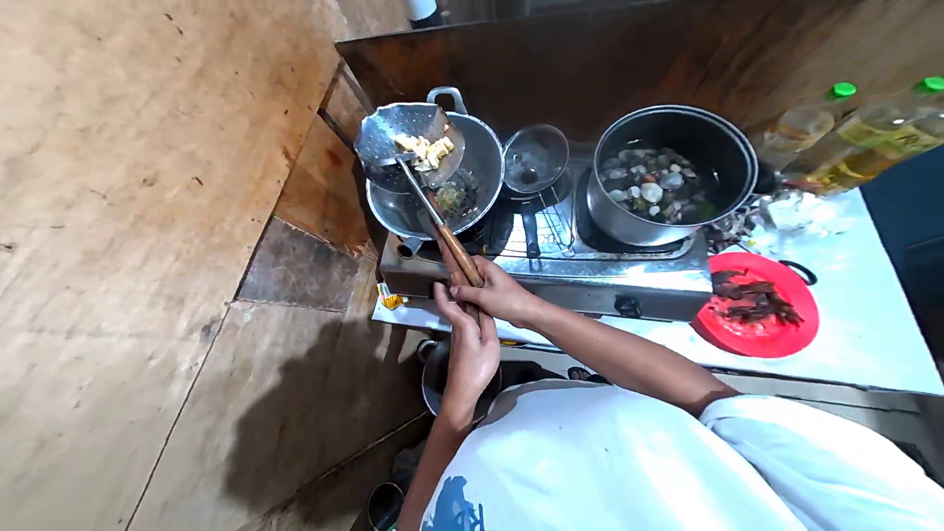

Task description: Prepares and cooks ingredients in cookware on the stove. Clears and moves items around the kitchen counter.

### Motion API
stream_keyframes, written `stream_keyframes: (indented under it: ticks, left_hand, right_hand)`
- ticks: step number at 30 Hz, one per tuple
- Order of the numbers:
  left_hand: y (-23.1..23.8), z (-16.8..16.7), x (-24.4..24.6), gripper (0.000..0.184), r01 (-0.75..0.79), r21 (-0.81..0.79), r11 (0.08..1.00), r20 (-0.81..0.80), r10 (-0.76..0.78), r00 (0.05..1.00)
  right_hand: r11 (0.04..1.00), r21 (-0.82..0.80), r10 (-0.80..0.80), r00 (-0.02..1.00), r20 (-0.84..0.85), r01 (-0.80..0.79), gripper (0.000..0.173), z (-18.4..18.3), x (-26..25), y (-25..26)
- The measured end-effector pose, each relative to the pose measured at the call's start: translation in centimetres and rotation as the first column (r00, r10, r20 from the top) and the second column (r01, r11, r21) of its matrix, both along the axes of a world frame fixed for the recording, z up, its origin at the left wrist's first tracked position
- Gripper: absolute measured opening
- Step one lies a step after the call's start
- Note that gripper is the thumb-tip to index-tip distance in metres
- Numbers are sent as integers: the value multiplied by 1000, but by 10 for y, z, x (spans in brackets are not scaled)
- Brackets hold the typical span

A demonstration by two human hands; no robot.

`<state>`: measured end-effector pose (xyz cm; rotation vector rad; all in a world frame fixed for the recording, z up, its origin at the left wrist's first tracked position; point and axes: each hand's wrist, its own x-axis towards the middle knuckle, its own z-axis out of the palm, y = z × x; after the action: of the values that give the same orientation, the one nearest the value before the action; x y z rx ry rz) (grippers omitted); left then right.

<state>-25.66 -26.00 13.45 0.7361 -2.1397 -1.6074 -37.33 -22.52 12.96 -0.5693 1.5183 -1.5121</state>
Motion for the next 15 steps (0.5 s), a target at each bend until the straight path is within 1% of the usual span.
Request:
stream_keyframes:
  ticks: [1,2,3,4,5,6,7,8,9,10,11,13,15]
  left_hand:
    - [0,6,3,96,59,101,993,-20,-57,998]
    - [1,13,4,108,87,232,969,-31,-82,996]
    - [3,19,2,113,59,347,936,-9,-60,998]
    - [4,23,-1,109,-24,417,909,36,9,999]
    - [4,28,-7,93,-116,449,886,71,94,993]
    - [1,30,-14,71,-165,456,875,76,146,986]
    - [-6,27,-22,50,-171,438,882,49,167,985]
    - [-13,21,-30,37,-132,451,883,3,147,989]
    - [-19,16,-39,35,-89,496,864,-25,117,993]
    - [-22,11,-47,32,-64,508,859,-25,89,996]
    - [-19,11,-53,23,-80,475,876,4,89,996]
    - [-15,8,-60,13,-81,422,903,27,77,997]
    - [-10,3,-65,11,-50,404,913,-12,60,998]
  right_hand:
    - [999,-37,-2,999,32,3,35,0,0,5]
    - [998,-60,-3,999,53,6,36,0,0,10]
    - [997,-75,-3,998,58,8,37,1,-1,15]
    - [997,-83,-2,998,60,7,38,4,0,20]
    - [996,-85,1,998,57,4,39,8,2,24]
    - [996,-87,6,999,48,-2,40,12,5,27]
    - [997,-80,11,1000,18,-9,40,14,8,30]
    - [998,-63,18,999,-41,-21,41,14,10,34]
    - [999,-40,32,992,-120,-37,44,13,10,39]
    - [998,-16,48,979,-197,-52,48,13,10,44]
    - [998,0,62,965,-254,-64,51,15,10,49]
    - [999,-4,46,945,-323,-51,58,17,9,57]
    - [999,-12,28,935,-353,-34,62,19,4,68]
